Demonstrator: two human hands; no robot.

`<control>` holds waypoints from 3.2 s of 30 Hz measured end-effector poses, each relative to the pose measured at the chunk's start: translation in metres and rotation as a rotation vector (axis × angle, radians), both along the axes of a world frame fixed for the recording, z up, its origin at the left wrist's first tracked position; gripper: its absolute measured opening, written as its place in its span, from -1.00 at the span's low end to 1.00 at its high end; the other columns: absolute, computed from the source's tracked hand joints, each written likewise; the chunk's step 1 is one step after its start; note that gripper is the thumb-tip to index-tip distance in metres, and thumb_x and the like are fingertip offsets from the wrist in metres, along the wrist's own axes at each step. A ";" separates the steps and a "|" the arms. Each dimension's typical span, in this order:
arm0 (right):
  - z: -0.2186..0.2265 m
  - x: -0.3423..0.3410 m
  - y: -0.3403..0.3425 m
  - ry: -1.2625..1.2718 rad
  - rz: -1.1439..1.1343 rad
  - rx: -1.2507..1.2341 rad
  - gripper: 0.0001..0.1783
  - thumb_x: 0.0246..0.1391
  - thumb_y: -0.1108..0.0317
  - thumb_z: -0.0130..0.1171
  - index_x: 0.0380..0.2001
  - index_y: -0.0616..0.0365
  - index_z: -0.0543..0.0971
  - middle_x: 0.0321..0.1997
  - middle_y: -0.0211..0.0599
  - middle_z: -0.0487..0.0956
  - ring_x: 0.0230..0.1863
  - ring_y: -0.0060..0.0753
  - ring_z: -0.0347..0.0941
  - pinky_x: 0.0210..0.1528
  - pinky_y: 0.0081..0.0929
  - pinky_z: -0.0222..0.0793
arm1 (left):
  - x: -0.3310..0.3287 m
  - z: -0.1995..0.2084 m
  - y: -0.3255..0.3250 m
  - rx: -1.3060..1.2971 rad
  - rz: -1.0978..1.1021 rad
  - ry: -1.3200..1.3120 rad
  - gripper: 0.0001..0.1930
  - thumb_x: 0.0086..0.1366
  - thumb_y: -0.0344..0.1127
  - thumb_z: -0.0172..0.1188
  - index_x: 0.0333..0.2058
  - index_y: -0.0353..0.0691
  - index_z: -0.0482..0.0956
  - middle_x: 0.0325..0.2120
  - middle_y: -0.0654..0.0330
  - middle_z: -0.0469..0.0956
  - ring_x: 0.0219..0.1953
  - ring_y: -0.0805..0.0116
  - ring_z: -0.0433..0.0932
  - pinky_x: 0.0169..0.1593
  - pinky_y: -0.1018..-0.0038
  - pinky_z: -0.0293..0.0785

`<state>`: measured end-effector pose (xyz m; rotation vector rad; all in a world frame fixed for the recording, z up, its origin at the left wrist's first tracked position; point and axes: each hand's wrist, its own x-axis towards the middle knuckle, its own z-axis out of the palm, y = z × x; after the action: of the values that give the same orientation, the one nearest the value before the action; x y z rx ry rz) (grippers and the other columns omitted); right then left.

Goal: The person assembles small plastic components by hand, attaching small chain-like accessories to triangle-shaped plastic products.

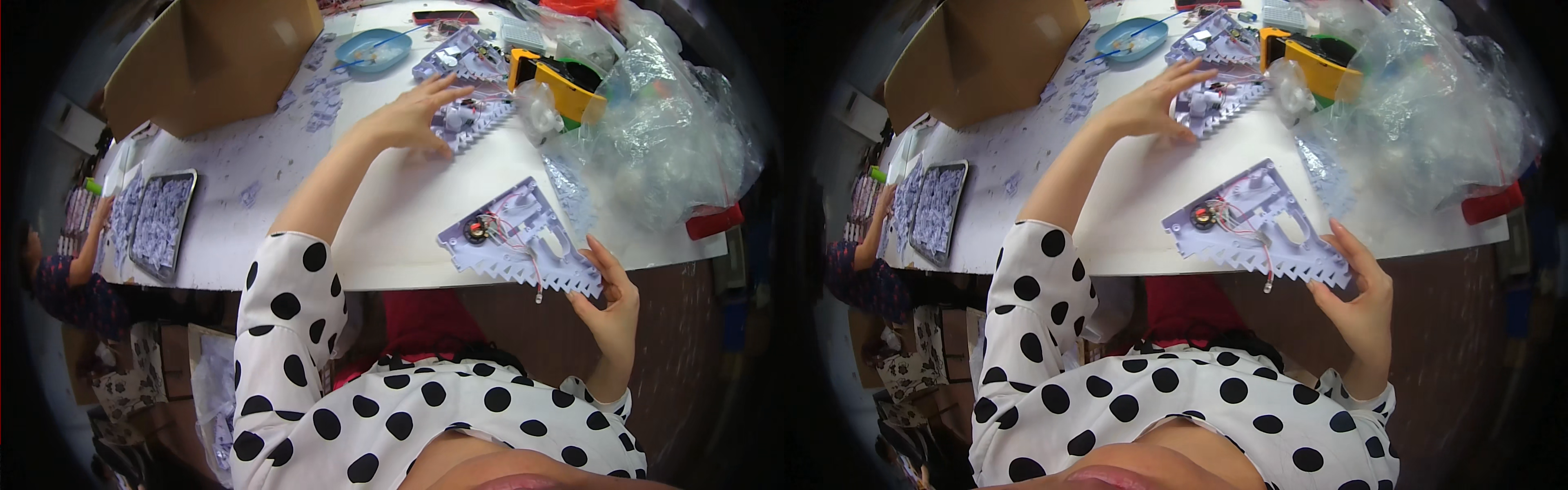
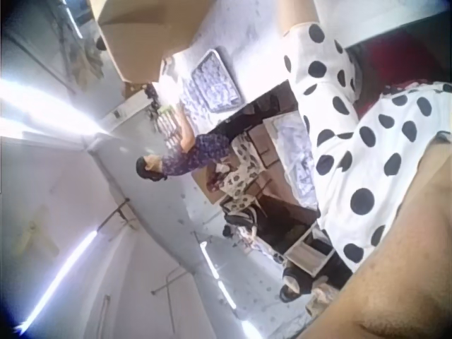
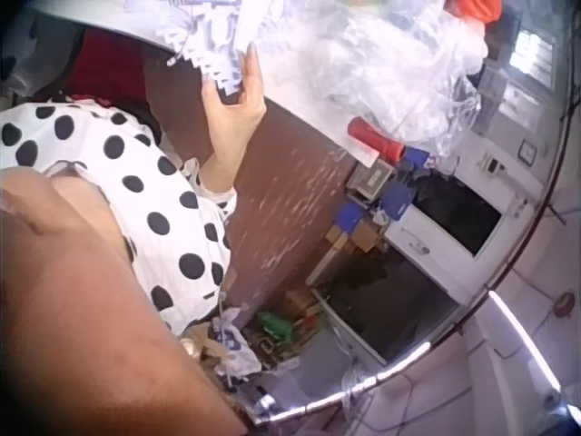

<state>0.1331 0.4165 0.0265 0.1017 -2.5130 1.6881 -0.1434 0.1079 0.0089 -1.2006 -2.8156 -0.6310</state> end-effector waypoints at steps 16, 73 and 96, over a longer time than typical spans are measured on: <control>-0.031 -0.141 -0.107 0.175 0.733 0.313 -0.21 -0.03 0.59 0.29 0.34 0.09 0.40 0.16 -0.18 0.58 0.13 -0.26 0.49 0.24 -0.37 0.34 | 0.231 -0.007 -0.105 0.561 0.619 -0.063 -0.83 0.18 -0.41 0.39 -0.25 -0.29 0.70 -0.33 0.14 0.66 -0.30 0.34 0.65 -0.20 0.43 0.55; -0.063 -0.127 -0.184 0.656 0.352 0.403 -0.61 -0.03 0.54 0.29 -0.06 0.08 0.63 -0.11 -0.31 0.58 -0.06 -0.21 0.52 -0.03 -0.30 0.51 | 0.181 0.035 -0.095 0.090 0.243 -0.255 -0.83 0.22 -0.44 0.34 -0.21 -0.28 0.60 -0.38 0.18 0.56 -0.34 0.39 0.58 -0.25 0.44 0.50; -0.021 -0.138 -0.272 0.175 0.589 0.058 -0.65 0.04 0.17 0.34 -0.16 0.13 0.73 -0.22 -0.22 0.73 -0.14 -0.36 0.58 -0.14 -0.40 0.47 | 0.212 -0.037 -0.106 1.627 0.745 -0.227 -0.83 0.38 -0.38 0.25 -0.29 -0.37 0.48 -0.32 0.06 0.62 -0.25 0.29 0.67 -0.06 0.35 0.70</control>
<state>-0.0051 0.1448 0.0058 1.0356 -2.5442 1.6729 0.0685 0.0019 -0.0276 0.2157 -1.4711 -2.1689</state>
